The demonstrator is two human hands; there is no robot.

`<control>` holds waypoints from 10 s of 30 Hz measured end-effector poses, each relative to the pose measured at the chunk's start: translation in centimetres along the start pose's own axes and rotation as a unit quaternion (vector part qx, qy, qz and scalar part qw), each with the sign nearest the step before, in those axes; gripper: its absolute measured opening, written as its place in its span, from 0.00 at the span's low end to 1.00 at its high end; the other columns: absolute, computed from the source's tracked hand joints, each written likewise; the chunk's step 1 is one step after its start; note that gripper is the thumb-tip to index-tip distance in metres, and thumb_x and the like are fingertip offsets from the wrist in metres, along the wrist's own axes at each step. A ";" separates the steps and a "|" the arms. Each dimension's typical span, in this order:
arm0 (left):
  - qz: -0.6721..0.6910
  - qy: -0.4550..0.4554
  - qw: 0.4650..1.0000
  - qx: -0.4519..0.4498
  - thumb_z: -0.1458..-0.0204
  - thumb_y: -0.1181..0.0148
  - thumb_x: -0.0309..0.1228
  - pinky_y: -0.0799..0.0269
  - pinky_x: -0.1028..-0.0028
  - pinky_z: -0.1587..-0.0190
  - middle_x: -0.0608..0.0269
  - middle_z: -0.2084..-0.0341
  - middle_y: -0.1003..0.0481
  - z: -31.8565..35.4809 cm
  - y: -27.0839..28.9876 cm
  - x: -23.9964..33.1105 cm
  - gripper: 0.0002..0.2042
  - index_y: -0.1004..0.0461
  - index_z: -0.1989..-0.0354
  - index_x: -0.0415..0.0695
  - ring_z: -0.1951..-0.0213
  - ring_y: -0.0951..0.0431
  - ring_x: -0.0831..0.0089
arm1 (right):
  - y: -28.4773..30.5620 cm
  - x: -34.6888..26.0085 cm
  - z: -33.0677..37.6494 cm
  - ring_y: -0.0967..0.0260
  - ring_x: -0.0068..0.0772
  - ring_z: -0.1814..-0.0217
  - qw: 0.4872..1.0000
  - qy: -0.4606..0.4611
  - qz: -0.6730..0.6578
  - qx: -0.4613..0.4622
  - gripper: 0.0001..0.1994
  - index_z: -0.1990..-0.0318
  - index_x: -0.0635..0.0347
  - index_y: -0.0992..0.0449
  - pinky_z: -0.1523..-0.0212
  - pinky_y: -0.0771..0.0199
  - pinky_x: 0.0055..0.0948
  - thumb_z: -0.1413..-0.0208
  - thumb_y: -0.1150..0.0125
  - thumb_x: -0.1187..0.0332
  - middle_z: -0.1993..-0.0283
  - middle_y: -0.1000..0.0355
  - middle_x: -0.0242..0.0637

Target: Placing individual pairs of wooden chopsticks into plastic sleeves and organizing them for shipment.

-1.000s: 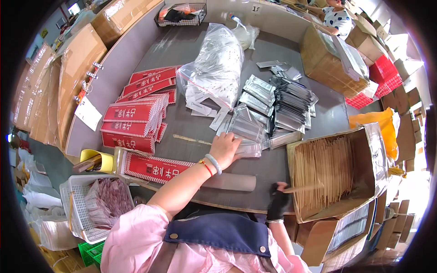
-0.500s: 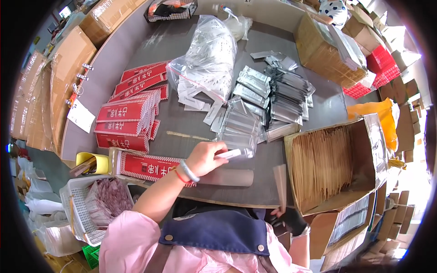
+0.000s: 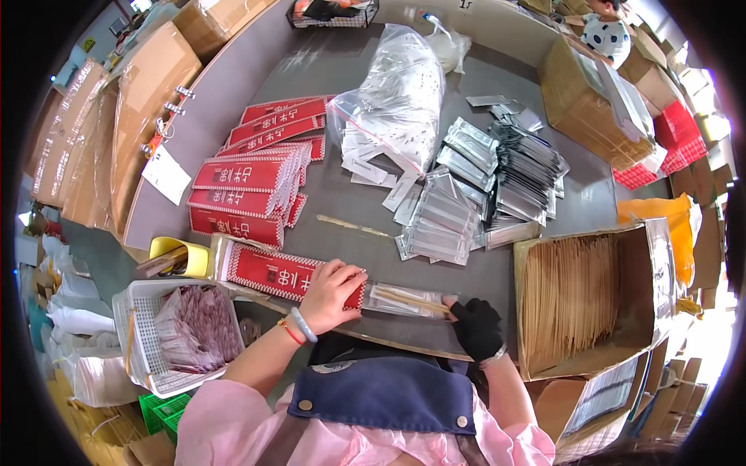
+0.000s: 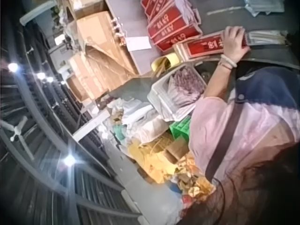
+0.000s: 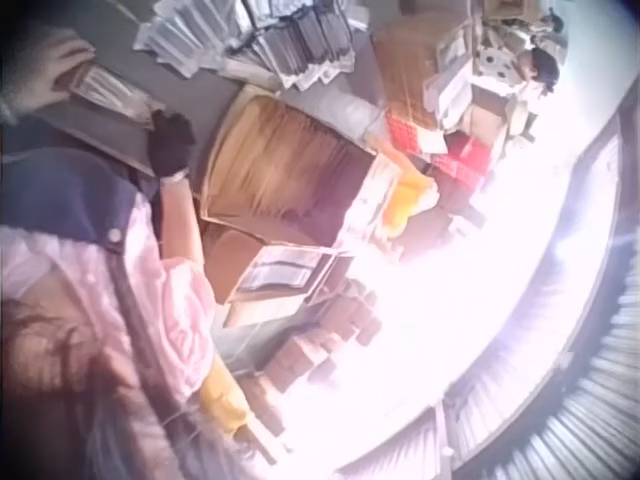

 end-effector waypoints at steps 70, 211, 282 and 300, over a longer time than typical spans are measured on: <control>-0.068 0.216 0.972 0.059 0.69 0.25 0.47 0.50 0.38 0.39 0.54 0.43 0.36 -0.3 -2.3 -0.7 0.42 0.33 0.41 0.44 0.39 0.41 0.48 | 2.7 -2.2 -1.4 0.31 0.50 0.54 0.984 -0.041 -0.085 0.148 0.31 0.53 0.56 0.27 0.53 0.31 0.44 0.70 0.23 0.62 0.56 0.29 0.42; -0.043 -0.054 0.998 0.003 0.63 0.28 0.32 0.37 0.63 0.49 0.68 0.58 0.26 -20.5 -3.9 0.0 0.20 0.21 0.57 0.51 0.52 0.29 0.64 | -4.0 3.0 1.6 0.32 0.26 0.64 0.680 -0.268 -0.563 0.386 0.06 0.54 0.59 0.30 0.62 0.30 0.24 0.36 0.47 0.72 0.63 0.28 0.35; 0.031 0.222 0.962 0.158 0.70 0.23 0.49 0.57 0.39 0.36 0.46 0.37 0.43 2.0 -3.6 -2.6 0.49 0.38 0.37 0.40 0.35 0.48 0.39 | 2.6 -5.7 -3.9 0.33 0.45 0.54 0.999 0.028 0.008 0.038 0.30 0.53 0.54 0.27 0.51 0.41 0.45 0.66 0.27 0.52 0.58 0.30 0.38; -0.063 0.068 0.990 0.111 0.58 0.36 0.33 0.37 0.57 0.55 0.60 0.57 0.28 -12.1 -4.1 -2.7 0.11 0.24 0.65 0.46 0.54 0.30 0.59 | 1.4 3.7 0.7 0.30 0.36 0.54 0.864 -0.241 -0.292 0.332 0.12 0.57 0.62 0.24 0.48 0.31 0.32 0.51 0.38 0.76 0.59 0.27 0.39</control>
Point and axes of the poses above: each hand's wrist, its own z-axis away from the middle knuckle, its own y-axis out of the back of the hand, x = y × z, the point moved 1 cm from there along -z, towards the middle knuckle
